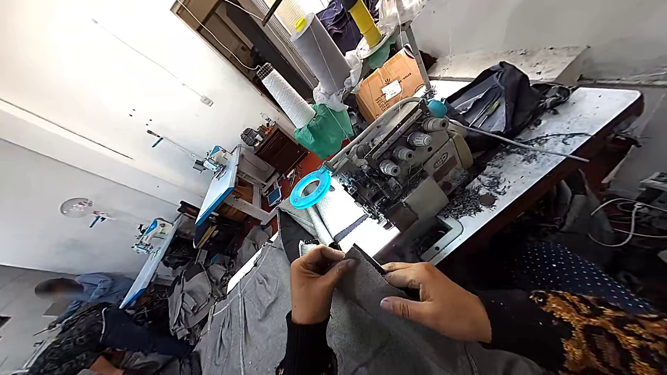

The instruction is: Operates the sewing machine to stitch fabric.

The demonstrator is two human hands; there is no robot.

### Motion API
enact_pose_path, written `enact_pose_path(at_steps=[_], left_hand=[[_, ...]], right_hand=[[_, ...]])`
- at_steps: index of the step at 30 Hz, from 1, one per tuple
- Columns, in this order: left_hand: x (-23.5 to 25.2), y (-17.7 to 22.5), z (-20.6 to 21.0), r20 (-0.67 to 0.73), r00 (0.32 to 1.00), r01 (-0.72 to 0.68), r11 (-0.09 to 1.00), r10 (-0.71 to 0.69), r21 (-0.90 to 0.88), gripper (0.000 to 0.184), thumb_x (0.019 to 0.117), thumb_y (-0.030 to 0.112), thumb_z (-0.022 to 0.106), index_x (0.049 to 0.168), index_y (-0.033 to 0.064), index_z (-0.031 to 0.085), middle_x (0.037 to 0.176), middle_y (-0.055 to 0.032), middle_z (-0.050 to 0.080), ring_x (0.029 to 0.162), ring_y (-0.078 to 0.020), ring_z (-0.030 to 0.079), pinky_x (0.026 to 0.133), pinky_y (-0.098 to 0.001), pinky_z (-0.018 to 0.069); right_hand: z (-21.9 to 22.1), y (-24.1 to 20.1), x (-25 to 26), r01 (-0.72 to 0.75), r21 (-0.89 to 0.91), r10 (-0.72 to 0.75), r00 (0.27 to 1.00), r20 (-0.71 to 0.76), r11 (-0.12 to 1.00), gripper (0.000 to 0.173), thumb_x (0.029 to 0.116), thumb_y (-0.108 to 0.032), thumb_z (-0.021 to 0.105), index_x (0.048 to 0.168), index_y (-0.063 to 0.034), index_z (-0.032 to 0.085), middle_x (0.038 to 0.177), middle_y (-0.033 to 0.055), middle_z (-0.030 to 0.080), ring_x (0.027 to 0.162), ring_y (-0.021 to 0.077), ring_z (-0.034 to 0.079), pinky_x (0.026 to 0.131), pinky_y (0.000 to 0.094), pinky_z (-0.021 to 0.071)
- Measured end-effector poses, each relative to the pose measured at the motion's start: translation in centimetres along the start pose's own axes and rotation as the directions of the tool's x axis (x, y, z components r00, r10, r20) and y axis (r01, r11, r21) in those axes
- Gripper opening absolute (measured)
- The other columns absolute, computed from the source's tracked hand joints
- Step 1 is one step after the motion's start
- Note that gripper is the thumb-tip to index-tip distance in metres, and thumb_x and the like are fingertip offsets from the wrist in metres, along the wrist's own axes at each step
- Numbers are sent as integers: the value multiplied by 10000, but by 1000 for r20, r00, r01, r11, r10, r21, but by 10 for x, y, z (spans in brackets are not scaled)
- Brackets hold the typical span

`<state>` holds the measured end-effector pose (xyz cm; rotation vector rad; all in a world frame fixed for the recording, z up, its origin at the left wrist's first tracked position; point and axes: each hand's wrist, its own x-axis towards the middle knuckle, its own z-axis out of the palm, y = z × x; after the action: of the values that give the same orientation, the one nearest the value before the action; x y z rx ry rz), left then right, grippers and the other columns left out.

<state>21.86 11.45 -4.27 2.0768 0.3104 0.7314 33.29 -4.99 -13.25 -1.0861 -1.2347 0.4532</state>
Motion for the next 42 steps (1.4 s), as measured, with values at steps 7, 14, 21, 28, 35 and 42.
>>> enact_pose_path(at_steps=[7,14,21,28,35,42], left_hand=[[-23,17,-14,-78,986,-147,989,146,-20,136,760,37,827,854,110,763,844,12,773,771,-65,734,720,-229,622],[-38,18,-5,-185,974,-127,991,131,33,205,767,-25,785,921,99,731,822,42,764,736,-54,723,714,-230,622],[8,-47,48,-184,971,-68,909,156,412,238,884,11,682,1119,-29,674,835,-39,747,742,-71,712,738,-285,603],[-11,-56,105,-127,894,-119,503,429,856,179,905,183,682,879,52,801,878,-136,761,848,-339,726,781,-494,551],[-20,-50,124,-52,963,-107,554,263,826,355,957,199,599,1155,-69,722,1178,-220,728,1143,-410,690,990,-518,542],[-15,-20,82,-122,988,-2,799,94,602,396,943,138,632,1242,-120,611,1211,-245,693,1139,-325,690,964,-456,558]], right_hand=[[4,32,-43,-99,-123,148,851,504,987,339,1039,-190,530,898,96,642,795,252,652,757,392,677,690,581,519],[-19,76,-78,148,-211,-14,848,530,966,392,1023,-194,574,762,90,646,754,242,661,764,392,697,729,525,560],[15,60,-117,115,-437,-129,992,-1,892,481,1042,-305,529,683,-15,666,648,121,675,685,248,715,707,371,593],[5,62,-136,-42,-389,46,999,2,920,408,1000,-202,600,698,62,680,722,218,698,742,350,735,719,446,602],[-2,55,-127,-38,-334,24,999,-46,942,384,1028,-192,569,809,91,707,790,244,715,781,348,736,784,421,594],[-10,46,-89,-39,-417,-20,991,-136,908,513,1031,-306,553,644,17,642,602,155,630,609,256,668,631,360,556]])
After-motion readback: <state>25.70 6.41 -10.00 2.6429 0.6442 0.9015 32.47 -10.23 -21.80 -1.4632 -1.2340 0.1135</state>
